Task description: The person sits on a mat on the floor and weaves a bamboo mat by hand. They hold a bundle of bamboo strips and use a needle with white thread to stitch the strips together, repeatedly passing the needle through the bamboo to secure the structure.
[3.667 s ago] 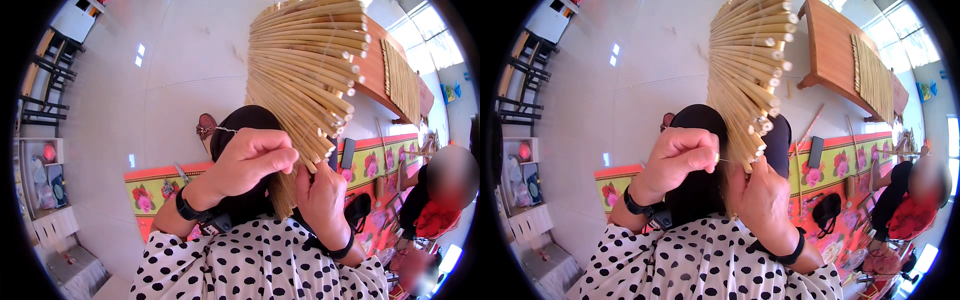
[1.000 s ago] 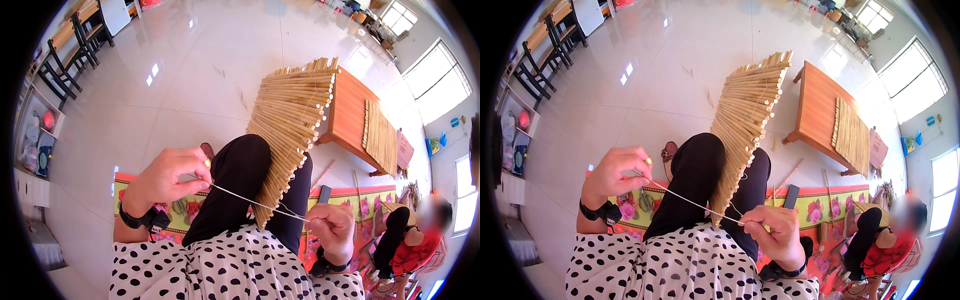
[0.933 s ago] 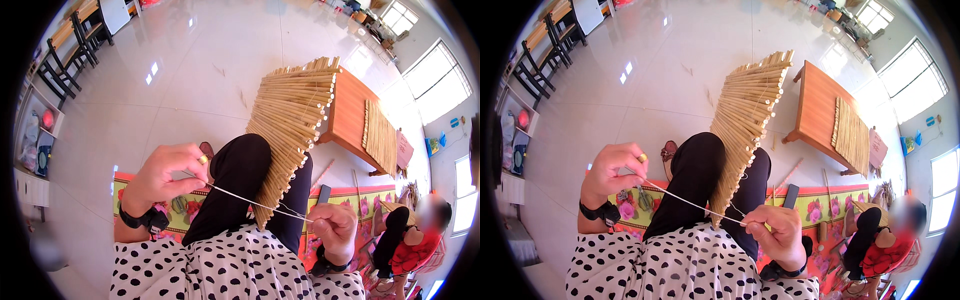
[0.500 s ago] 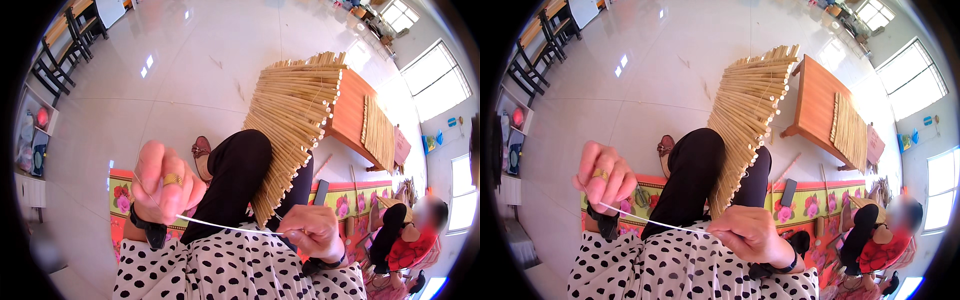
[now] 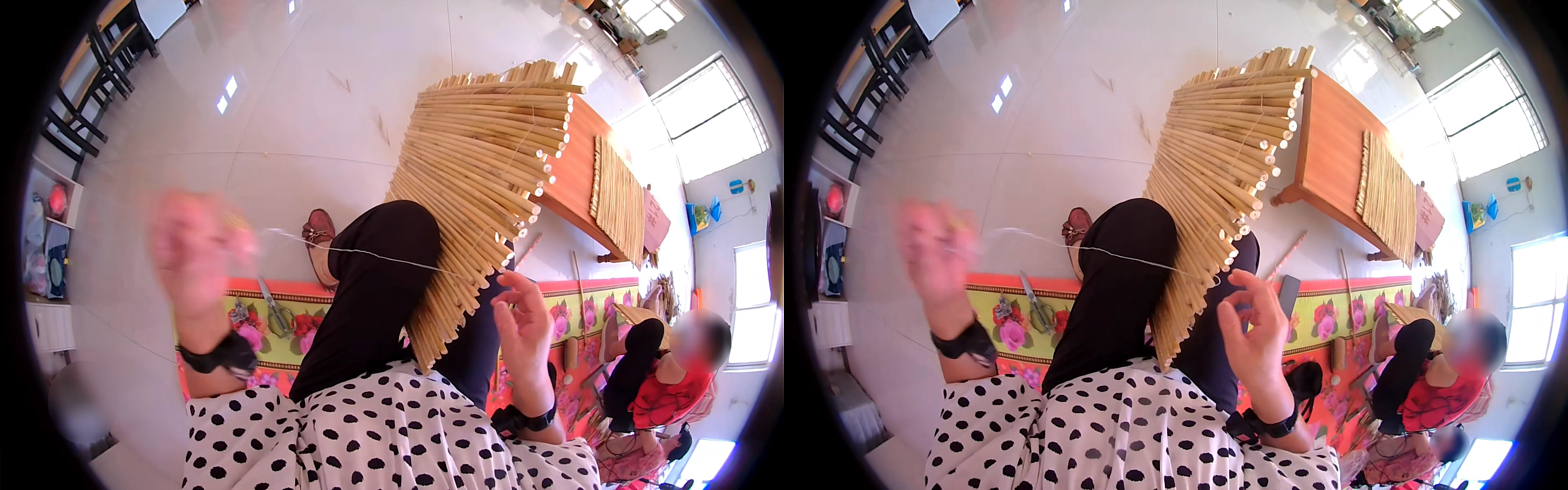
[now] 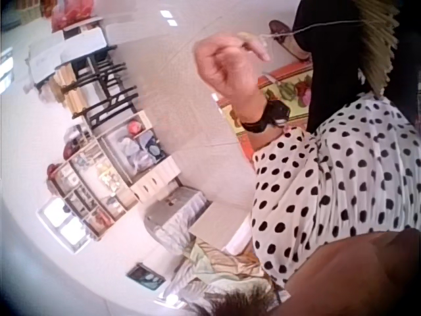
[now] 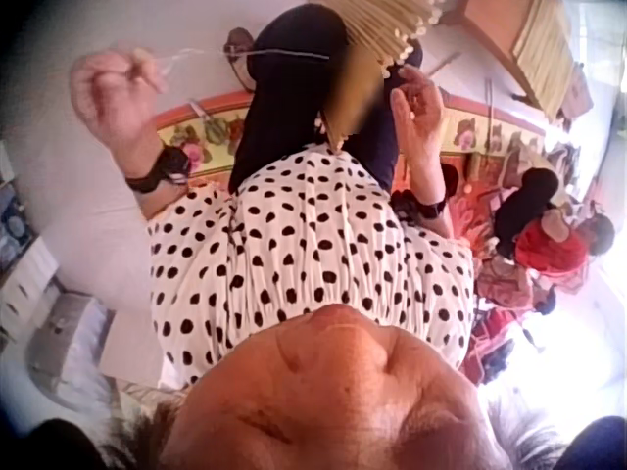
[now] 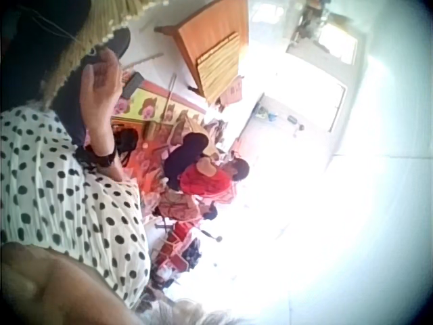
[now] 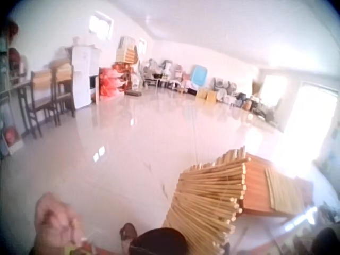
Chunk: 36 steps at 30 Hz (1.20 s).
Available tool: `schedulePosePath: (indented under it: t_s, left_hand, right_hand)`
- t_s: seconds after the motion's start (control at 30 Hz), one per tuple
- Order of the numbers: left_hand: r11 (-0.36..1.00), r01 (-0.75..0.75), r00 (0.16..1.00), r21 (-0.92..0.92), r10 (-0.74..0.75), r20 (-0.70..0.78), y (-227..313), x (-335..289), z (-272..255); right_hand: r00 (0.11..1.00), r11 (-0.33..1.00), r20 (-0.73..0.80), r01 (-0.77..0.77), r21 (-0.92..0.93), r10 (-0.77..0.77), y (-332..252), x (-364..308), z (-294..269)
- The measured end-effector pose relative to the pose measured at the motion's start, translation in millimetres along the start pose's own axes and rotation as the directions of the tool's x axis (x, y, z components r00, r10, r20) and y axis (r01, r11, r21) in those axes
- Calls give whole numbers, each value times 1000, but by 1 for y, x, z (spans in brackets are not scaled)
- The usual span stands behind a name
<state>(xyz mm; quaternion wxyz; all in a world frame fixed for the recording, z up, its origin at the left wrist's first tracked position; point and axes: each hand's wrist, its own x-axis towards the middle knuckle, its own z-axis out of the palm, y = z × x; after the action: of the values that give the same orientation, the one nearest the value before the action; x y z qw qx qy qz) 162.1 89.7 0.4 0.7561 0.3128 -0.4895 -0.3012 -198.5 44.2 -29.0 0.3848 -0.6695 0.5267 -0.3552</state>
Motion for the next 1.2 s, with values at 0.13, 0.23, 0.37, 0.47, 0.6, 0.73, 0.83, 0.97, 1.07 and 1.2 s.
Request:
schedulePosePath:
  t_s: [0.13, 0.23, 0.37, 0.47, 0.6, 0.73, 0.83, 0.97, 1.07, 1.2]
  left_hand:
    - [929, 194, 853, 317, -319, 412, -42, -10, 53]
    - [896, 227, 776, 381, -403, 485, -60, -10, 79]
    - [882, 50, 784, 468, -325, 529, -85, -11, 91]
    - [858, -58, 757, 511, -296, 582, -95, -15, 90]
    - [823, -179, 723, 539, -262, 640, -98, -13, 88]
    - [788, -291, 693, 543, -218, 687, -99, -11, 90]
    - [765, -348, 674, 542, -198, 712, -100, -9, 91]
    - [761, -357, 657, 542, -208, 725, -99, -7, 90]
    - [762, -351, 654, 543, -215, 725, -100, -7, 90]
    - [767, -352, 650, 537, -212, 729, -101, -6, 92]
  right_hand:
    - [999, 988, 26, 37, -150, -33, 9, 1, 15]
    - [988, 930, 25, 150, -335, -150, 9, 3, 27]
    - [971, 885, 12, 224, -408, -240, 6, 1, 36]
    - [971, 895, -27, 208, -394, -237, 7, -2, 39]
    - [968, 893, -62, 197, -404, -241, 3, 1, 40]
    - [966, 905, -89, 190, -380, -241, 7, 2, 39]
    - [962, 921, -119, 193, -340, -246, 12, 1, 40]
    - [958, 921, -129, 200, -335, -255, 11, 2, 41]
    - [959, 930, -144, 188, -317, -243, 13, 1, 41]
    - [961, 939, -163, 168, -301, -224, 16, -1, 40]
